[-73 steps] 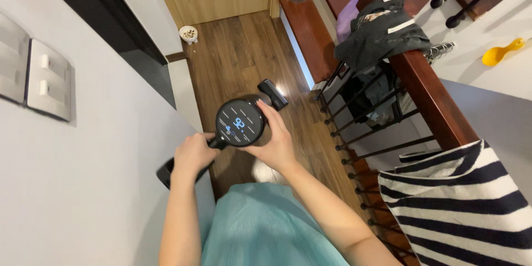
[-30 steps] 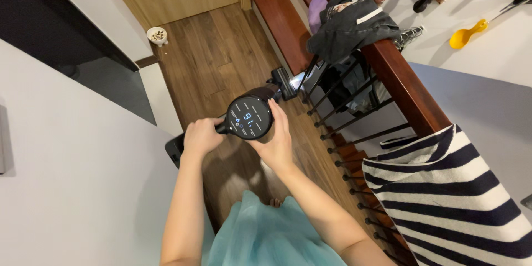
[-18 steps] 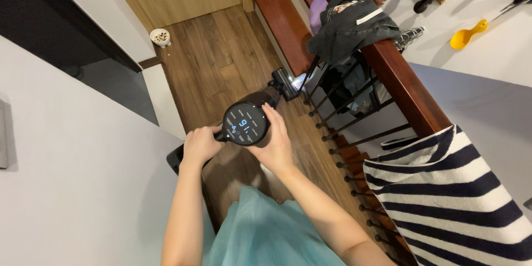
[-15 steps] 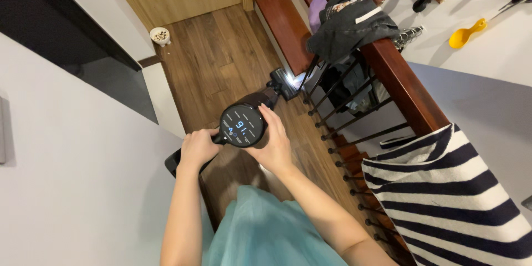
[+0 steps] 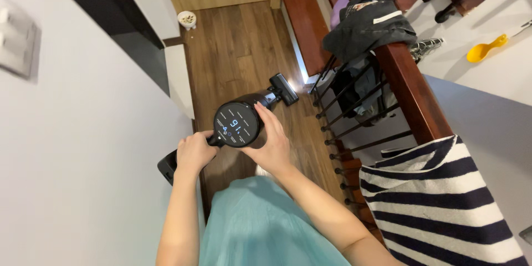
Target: The person uses a floor-cleaning machine by hand to wash a wooden floor, maneuvering the device across the surface and around a stair railing.
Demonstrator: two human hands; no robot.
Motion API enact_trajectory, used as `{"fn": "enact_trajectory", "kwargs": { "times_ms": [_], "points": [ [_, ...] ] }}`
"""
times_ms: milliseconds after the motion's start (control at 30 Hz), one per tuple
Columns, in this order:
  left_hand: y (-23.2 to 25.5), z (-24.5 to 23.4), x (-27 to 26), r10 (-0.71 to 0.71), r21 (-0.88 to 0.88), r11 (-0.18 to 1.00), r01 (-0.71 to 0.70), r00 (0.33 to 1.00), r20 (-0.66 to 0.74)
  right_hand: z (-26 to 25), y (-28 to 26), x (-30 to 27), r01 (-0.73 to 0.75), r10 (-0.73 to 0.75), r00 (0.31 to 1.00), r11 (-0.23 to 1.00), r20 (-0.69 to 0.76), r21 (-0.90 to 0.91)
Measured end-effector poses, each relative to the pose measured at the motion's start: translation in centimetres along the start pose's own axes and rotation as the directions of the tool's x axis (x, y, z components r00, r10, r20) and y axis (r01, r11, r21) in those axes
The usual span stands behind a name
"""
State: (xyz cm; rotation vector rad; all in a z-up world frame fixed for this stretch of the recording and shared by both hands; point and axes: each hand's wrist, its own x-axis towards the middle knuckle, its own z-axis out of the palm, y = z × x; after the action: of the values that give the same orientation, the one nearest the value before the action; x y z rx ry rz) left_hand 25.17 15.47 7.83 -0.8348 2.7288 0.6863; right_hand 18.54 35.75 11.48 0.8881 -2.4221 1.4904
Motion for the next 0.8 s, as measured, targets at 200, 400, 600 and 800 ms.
{"fn": "enact_trajectory", "kwargs": {
  "times_ms": [200, 400, 600, 800],
  "points": [
    [-1.0, 0.9, -5.4, -0.050, -0.039, 0.998, 0.049, 0.999, -0.022, -1.1, -1.7, -3.5, 0.049, -0.051, 0.998, 0.998, 0.047, 0.040],
    [-2.7, 2.8, -11.2, -0.011, -0.051, 0.999, 0.007, 0.997, -0.073, -2.5, -3.7, -8.5, 0.076, -0.084, 0.995, 0.989, 0.060, 0.123],
    [-4.8, 7.0, -18.6, -0.003, -0.023, 1.000, 0.001, 0.996, -0.087, -3.6, -4.7, -16.5, 0.081, -0.098, 0.990, 0.982, 0.097, 0.168],
    [-5.4, 11.2, -25.2, -0.035, -0.054, 0.998, 0.033, 0.999, -0.029, -1.4, -0.9, -26.8, -0.272, 0.259, 0.962, 0.893, 0.085, 0.358]
  ]
}}
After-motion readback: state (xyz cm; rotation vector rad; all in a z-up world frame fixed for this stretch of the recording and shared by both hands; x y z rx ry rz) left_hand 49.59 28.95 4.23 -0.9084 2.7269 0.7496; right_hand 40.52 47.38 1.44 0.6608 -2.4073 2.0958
